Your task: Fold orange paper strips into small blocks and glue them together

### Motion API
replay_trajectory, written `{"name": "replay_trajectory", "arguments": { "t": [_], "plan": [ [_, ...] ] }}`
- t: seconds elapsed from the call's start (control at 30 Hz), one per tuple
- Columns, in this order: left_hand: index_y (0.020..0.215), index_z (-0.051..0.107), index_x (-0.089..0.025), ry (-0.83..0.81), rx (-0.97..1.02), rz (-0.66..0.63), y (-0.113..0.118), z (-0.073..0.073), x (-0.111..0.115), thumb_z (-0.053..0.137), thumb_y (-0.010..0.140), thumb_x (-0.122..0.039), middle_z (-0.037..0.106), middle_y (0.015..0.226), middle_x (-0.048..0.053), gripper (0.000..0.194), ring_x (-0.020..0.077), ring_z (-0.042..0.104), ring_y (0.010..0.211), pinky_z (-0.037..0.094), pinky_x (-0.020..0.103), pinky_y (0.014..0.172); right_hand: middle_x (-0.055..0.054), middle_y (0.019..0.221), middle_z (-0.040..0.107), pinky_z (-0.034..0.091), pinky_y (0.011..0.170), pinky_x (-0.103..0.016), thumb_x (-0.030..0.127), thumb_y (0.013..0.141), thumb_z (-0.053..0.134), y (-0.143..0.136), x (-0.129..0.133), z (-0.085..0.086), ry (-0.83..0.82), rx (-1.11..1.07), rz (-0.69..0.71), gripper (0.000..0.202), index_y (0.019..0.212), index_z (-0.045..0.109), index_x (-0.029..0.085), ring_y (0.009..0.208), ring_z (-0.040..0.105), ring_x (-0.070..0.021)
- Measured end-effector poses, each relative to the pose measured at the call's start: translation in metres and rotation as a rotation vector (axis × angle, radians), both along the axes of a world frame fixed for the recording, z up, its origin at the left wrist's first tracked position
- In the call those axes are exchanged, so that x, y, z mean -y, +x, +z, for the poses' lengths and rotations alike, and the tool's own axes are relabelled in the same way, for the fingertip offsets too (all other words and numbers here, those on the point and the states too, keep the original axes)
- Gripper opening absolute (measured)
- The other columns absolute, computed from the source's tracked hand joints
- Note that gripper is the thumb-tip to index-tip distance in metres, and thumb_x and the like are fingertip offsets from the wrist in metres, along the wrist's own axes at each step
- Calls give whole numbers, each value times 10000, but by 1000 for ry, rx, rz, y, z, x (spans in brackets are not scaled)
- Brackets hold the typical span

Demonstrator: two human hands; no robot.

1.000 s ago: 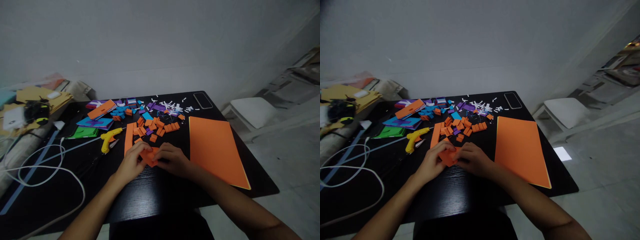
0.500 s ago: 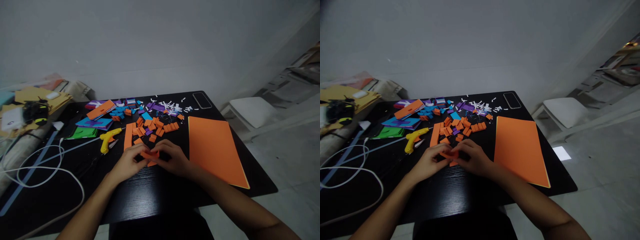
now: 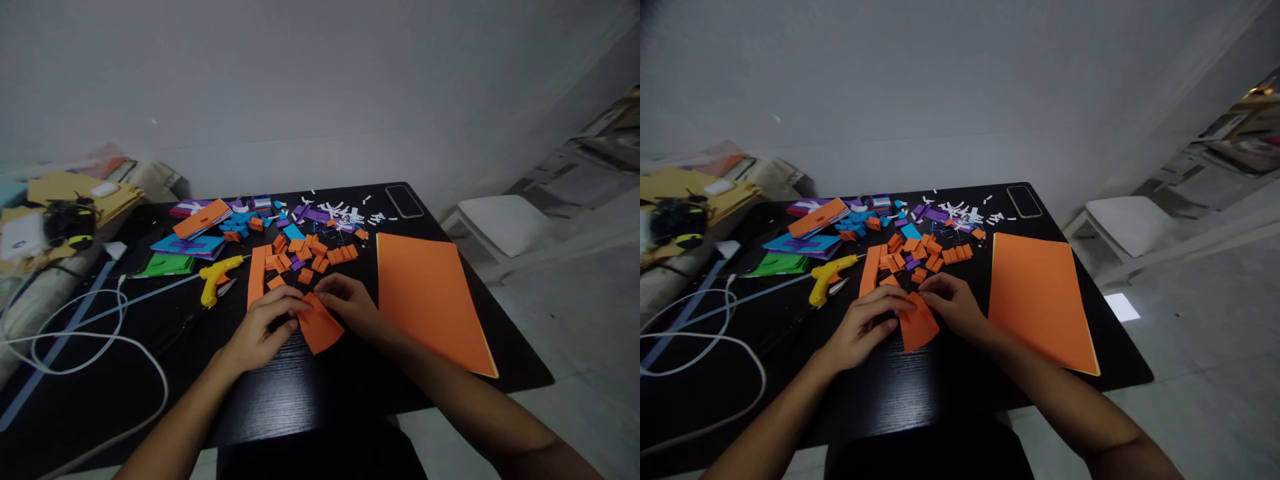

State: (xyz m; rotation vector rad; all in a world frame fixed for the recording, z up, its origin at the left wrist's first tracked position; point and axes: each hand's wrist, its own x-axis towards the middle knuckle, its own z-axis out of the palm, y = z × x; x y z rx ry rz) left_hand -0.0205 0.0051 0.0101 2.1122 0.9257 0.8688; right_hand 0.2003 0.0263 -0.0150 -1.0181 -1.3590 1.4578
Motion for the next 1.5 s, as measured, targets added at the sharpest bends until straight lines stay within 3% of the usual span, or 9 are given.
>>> {"name": "replay_trajectory", "arguments": {
  "t": [0.13, 0.37, 0.57, 0.8, 0.9, 1.07, 1.17, 1.33, 1.5],
  "plan": [
    [1035, 747, -203, -2, 37, 84, 3, -5, -2, 542, 1000, -180, 714, 1080, 91, 209, 194, 693, 994, 562, 322, 869, -8, 860, 708, 527, 696, -277, 309, 829, 727, 1, 0, 4, -56, -4, 40, 144, 906, 711, 188, 750, 639, -145],
    [953, 714, -191, -96, 52, 207, 7, -15, -4, 680, 922, -220, 723, 893, 42, 55, 152, 681, 774, 569, 272, 722, 4, 811, 701, 524, 640, -268, 305, 815, 749, -1, 1, 2, -103, -92, 115, 201, 974, 739, 182, 649, 612, -122],
    [1032, 714, -203, -44, 3, 178, 5, -13, -5, 707, 929, -271, 723, 929, 42, 124, 153, 679, 787, 571, 268, 723, 9, 761, 718, 519, 598, -267, 347, 802, 768, -1, 3, 4, -203, -107, 108, 234, 976, 777, 189, 591, 628, -126],
    [1076, 722, -208, 86, -55, 133, 1, -13, -5, 667, 969, -265, 732, 962, 56, 133, 165, 698, 849, 575, 274, 762, -50, 938, 786, 557, 822, -325, 357, 745, 825, -2, 0, 1, -334, -175, 118, 266, 947, 814, 184, 875, 716, -203],
    [1047, 726, -206, 42, -54, 194, 2, -14, -5, 665, 957, -225, 723, 900, 35, 110, 152, 687, 784, 567, 256, 719, -52, 1001, 778, 540, 912, -352, 388, 820, 782, -2, 0, 4, -254, -125, 128, 251, 976, 802, 193, 969, 710, -213],
    [1008, 740, -205, 19, -69, 230, 4, -13, -6, 669, 931, -205, 706, 832, 20, 104, 144, 673, 733, 556, 240, 676, -69, 1142, 728, 484, 1044, -406, 382, 941, 680, 6, 4, 15, 207, 39, 177, 226, 1076, 763, 222, 1126, 659, -228],
    [1015, 738, -199, 22, -72, 233, 5, -12, -6, 647, 934, -188, 714, 850, 26, 122, 143, 678, 735, 557, 239, 674, -74, 1100, 693, 507, 987, -398, 288, 896, 720, 8, 6, 18, 390, 144, 186, 169, 1047, 756, 220, 1064, 656, -225],
    [1027, 740, -201, 24, -84, 241, 5, -14, -6, 623, 937, -162, 723, 870, 30, 153, 147, 686, 742, 560, 249, 686, -47, 975, 678, 543, 819, -321, 40, 749, 663, 5, 7, 11, 413, 303, 119, 271, 965, 710, 197, 890, 666, -184],
    [1025, 742, -190, 15, -118, 267, 6, -14, -6, 609, 957, -178, 712, 866, 30, 150, 146, 682, 755, 550, 254, 703, -39, 907, 673, 512, 709, -268, 27, 754, 654, 4, 3, 2, 365, 432, 76, 176, 844, 686, 175, 792, 644, -154]
  ]
}}
